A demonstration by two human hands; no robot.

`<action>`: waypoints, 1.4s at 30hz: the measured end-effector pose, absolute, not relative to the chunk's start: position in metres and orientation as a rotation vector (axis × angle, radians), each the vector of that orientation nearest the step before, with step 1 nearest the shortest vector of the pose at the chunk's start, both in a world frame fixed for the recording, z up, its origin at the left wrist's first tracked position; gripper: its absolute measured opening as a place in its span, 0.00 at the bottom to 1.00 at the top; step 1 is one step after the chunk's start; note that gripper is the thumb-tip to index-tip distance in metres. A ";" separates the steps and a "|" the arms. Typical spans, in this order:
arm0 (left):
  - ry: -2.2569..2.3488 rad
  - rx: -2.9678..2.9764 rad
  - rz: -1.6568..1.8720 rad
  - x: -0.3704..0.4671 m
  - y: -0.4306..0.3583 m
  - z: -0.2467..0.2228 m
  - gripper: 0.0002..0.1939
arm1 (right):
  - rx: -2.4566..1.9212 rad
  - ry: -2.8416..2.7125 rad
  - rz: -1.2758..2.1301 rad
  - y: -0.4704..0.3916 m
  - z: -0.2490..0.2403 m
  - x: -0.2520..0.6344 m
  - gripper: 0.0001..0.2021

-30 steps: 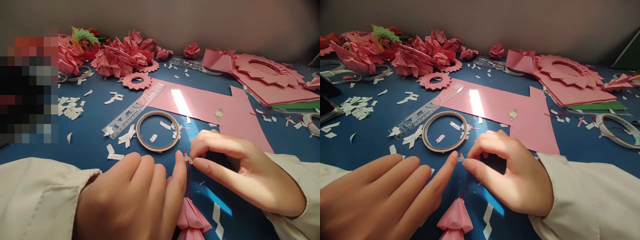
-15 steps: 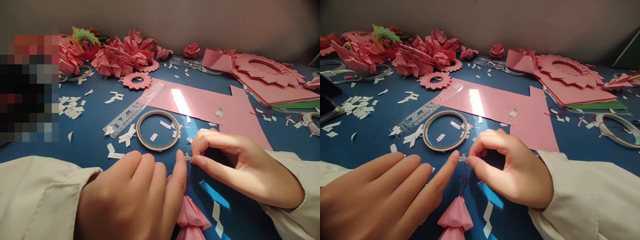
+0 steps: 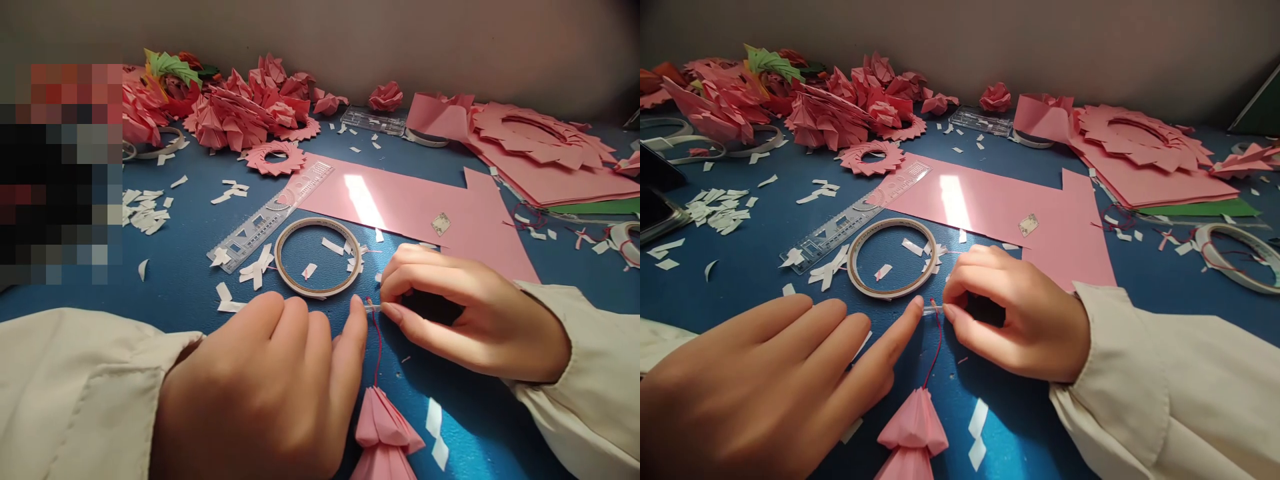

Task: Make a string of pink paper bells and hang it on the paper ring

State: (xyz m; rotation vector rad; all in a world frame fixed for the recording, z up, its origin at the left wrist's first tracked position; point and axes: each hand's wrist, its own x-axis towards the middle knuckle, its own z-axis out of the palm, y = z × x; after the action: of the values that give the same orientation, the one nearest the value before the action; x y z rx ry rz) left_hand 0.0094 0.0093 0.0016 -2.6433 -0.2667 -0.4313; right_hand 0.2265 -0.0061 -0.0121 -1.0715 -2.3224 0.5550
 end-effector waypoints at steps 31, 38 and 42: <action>-0.600 -3.028 -0.803 0.010 0.016 -0.004 0.17 | -1.148 -2.037 0.333 -0.016 -0.019 0.222 0.09; -1.067 -3.293 -1.153 0.009 0.008 0.004 0.18 | -1.122 -1.949 0.275 -0.019 -0.018 0.220 0.11; -1.000 -3.447 -1.236 0.011 0.000 0.007 0.19 | -1.088 -1.980 0.205 -0.019 -0.014 0.219 0.11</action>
State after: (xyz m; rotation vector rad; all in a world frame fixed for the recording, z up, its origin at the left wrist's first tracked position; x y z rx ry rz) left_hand 0.0112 0.0003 0.0070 -3.4475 -0.9996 -1.2357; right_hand 0.2186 -0.0190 -0.0141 -1.0882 -1.9803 0.2050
